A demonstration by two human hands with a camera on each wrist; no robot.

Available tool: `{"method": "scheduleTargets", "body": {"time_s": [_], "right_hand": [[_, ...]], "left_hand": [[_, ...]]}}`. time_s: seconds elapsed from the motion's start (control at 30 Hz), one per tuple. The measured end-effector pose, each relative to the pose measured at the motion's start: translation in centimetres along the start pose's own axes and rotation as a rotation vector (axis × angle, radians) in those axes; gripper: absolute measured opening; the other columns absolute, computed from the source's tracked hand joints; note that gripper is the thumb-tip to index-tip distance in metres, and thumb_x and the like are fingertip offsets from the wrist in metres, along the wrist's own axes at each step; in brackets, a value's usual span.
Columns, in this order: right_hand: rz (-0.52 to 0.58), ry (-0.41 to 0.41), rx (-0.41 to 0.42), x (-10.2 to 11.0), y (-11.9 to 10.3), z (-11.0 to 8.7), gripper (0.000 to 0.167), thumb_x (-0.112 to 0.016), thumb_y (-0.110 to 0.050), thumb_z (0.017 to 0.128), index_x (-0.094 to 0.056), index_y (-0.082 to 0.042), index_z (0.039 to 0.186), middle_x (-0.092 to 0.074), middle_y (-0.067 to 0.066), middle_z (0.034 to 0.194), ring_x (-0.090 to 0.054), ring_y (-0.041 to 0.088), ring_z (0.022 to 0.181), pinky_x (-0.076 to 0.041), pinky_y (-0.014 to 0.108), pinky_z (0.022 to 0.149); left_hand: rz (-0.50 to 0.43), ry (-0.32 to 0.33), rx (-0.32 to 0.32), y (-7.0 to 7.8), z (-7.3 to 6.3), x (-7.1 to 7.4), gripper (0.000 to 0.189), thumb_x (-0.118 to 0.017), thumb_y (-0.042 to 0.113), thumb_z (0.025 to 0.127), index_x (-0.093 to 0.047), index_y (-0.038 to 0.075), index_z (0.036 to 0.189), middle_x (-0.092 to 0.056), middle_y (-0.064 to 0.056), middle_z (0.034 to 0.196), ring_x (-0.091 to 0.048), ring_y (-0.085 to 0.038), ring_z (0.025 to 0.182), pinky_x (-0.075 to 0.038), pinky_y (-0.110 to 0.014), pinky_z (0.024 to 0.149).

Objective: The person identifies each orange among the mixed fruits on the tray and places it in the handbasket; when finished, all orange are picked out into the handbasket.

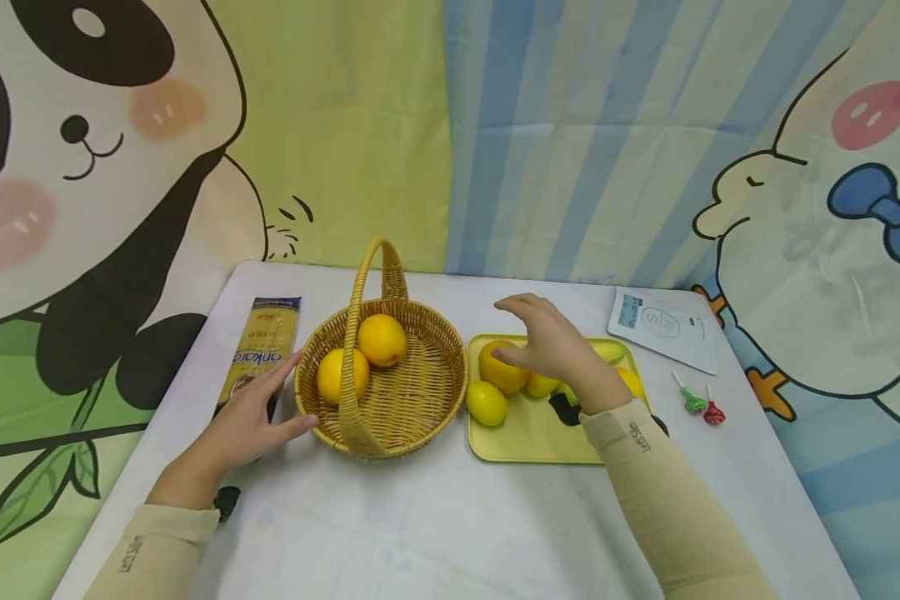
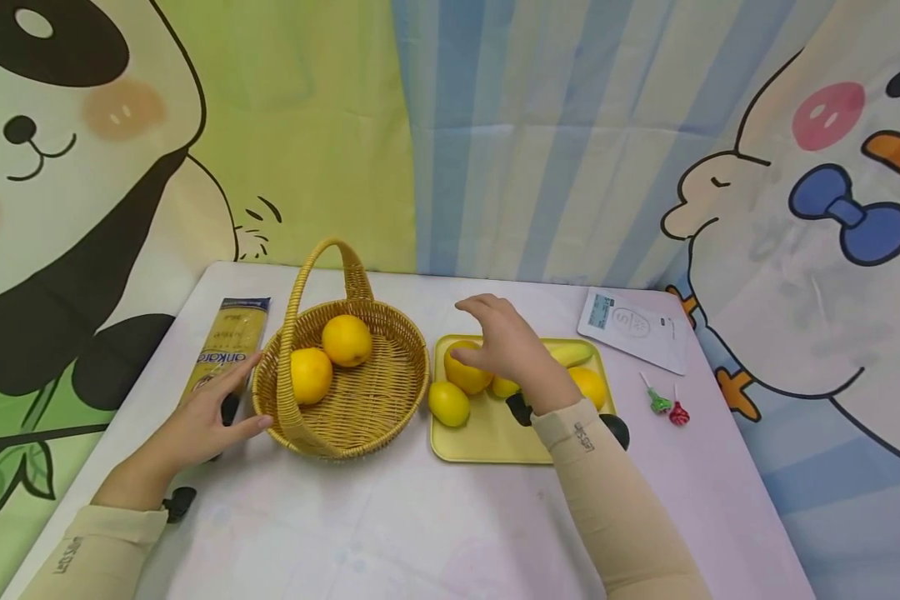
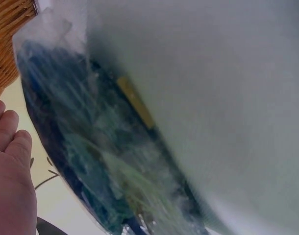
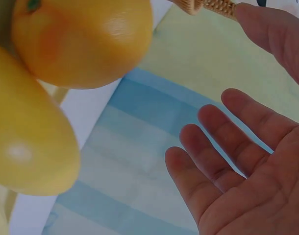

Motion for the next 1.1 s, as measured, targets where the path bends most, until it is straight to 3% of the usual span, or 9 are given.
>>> {"method": "scheduleTargets", "body": {"time_s": [0.27, 1.1], "right_hand": [[0.001, -0.036, -0.041, -1.5, 1.4, -0.2, 0.075, -0.082, -0.041, 0.09, -0.051, -0.016, 0.154, -0.045, 0.01, 0.162, -0.041, 0.036, 0.15, -0.037, 0.058, 0.125], [0.022, -0.074, -0.013, -4.7, 2.7, -0.3, 0.077, -0.086, -0.038, 0.086, -0.055, -0.012, 0.151, -0.054, 0.011, 0.154, -0.051, 0.034, 0.141, -0.043, 0.053, 0.121]], "left_hand": [[0.007, 0.005, 0.0, 0.0, 0.0, 0.0, 0.107, -0.08, 0.056, 0.088, -0.016, 0.03, 0.169, -0.024, -0.018, 0.174, -0.025, -0.053, 0.156, -0.026, -0.082, 0.115], [0.01, 0.015, -0.003, 0.0, -0.1, 0.0, 0.107, -0.08, 0.055, 0.087, -0.017, 0.03, 0.169, -0.025, -0.02, 0.173, -0.026, -0.052, 0.156, -0.028, -0.081, 0.116]]}}
Point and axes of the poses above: each hand's wrist, its own z-axis towards the middle knuckle, its own x-axis out of the back of the hand, y = z × x, the point moved 8 cm from there along z, towards the middle knuckle
